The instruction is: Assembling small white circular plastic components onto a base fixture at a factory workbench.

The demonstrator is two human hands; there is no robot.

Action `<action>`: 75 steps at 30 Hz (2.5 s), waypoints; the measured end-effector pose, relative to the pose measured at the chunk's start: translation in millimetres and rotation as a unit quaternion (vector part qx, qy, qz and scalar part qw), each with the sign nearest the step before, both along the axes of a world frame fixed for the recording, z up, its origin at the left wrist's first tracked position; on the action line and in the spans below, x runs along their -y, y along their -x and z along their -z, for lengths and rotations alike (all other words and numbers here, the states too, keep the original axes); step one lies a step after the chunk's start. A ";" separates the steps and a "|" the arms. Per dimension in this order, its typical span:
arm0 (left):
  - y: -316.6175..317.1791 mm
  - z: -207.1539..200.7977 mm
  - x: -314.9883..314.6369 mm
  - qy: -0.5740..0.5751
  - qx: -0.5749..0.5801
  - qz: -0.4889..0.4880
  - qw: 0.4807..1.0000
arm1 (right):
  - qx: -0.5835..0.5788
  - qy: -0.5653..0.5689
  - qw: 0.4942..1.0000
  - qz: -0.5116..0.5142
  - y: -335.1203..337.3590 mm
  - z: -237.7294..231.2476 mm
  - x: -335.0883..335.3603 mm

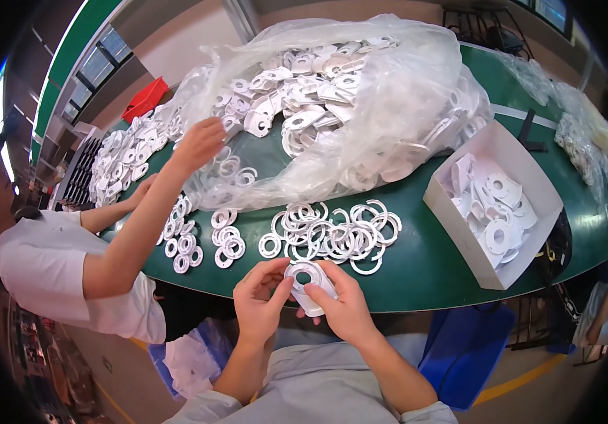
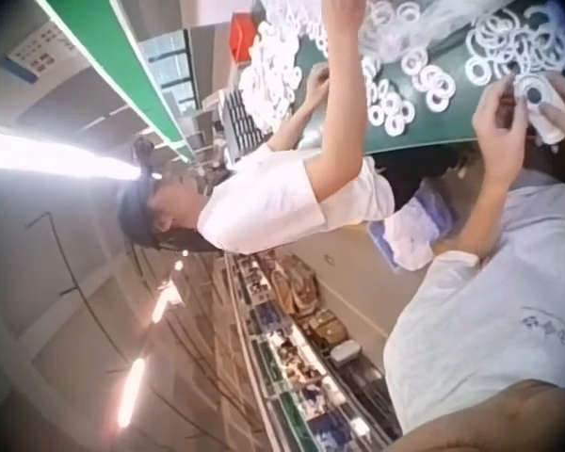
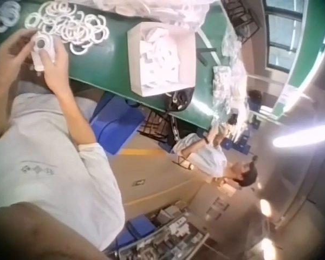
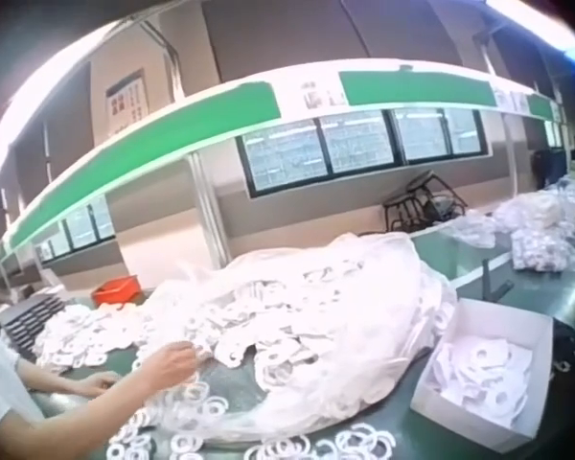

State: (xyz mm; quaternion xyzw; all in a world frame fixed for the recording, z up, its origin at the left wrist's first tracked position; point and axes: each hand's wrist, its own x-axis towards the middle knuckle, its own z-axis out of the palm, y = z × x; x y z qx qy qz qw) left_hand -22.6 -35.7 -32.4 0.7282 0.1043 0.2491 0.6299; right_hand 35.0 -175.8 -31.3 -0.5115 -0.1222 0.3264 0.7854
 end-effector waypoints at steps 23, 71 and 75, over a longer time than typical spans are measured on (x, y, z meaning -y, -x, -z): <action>-127.6 -31.6 -31.2 -0.061 -0.137 0.094 0.984 | -0.018 0.023 0.994 0.102 -13.6 2.3 64.4; -77.0 -30.5 0.5 -0.056 -0.074 0.209 0.974 | -0.100 -0.081 0.991 -0.020 -16.4 7.9 37.7; -71.6 -24.2 6.0 -0.078 -0.065 0.198 0.975 | -0.092 -0.082 0.992 -0.014 -14.6 8.1 37.4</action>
